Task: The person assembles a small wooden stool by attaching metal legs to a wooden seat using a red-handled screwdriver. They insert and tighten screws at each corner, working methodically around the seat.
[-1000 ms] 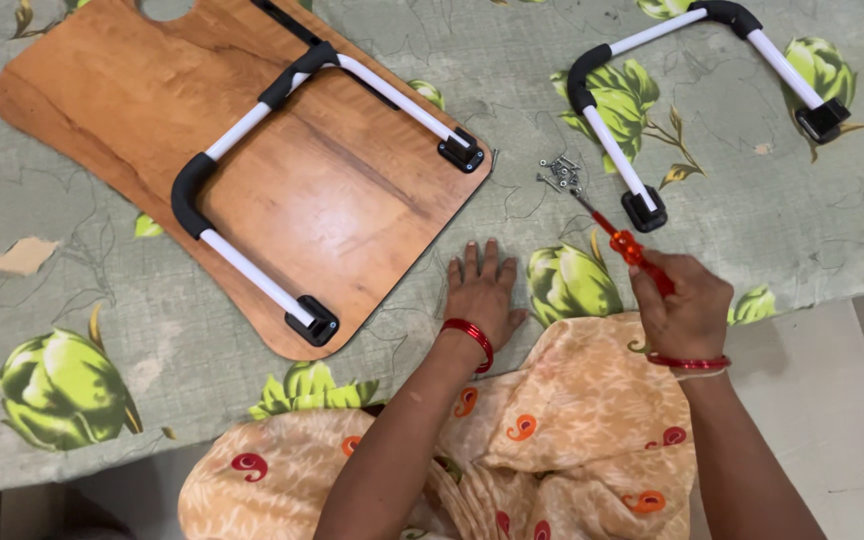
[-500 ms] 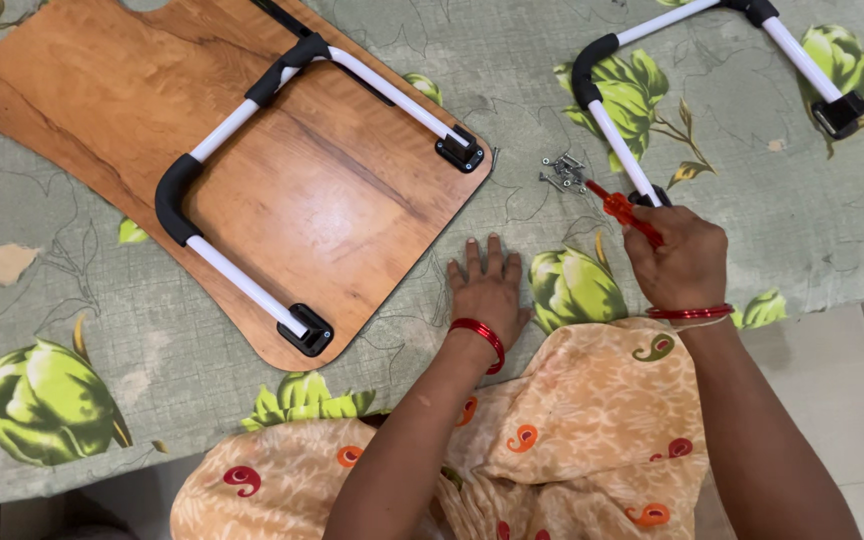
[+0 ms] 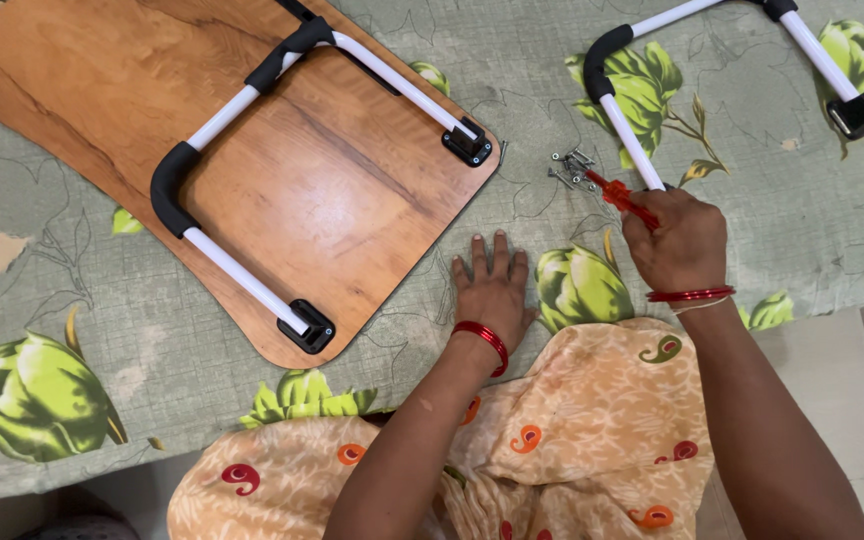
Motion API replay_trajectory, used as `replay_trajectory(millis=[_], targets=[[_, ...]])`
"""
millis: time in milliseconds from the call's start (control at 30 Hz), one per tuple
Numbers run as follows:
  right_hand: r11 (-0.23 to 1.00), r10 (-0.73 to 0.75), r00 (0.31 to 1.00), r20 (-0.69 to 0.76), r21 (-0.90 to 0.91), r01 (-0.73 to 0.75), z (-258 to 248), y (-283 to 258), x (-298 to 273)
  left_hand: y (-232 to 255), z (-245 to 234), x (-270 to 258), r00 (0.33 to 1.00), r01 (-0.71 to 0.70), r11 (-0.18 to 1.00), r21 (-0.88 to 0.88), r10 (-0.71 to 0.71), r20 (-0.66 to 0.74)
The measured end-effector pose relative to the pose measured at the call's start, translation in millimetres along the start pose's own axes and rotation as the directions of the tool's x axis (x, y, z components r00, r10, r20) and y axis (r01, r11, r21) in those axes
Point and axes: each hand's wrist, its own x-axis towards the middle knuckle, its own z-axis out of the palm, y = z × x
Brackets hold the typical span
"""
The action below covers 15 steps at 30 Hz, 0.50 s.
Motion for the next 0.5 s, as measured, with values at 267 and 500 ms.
replay_trajectory(millis=[267, 500], targets=[[0.973, 0.102, 0.994, -0.046, 0.211, -0.09, -26.7, -9.2, -5.1, -2.0, 1.5, -0.4, 1.0, -0.009, 1.0, -0.025, 0.009, -0.008], [0.813, 0.242, 0.97, 0.001, 0.546, -0.204, -47.2, -23.1, -11.8, -15.0, 9.3, 10.8, 0.964, -0.045, 0.954, -0.298, -0.037, -0.264]])
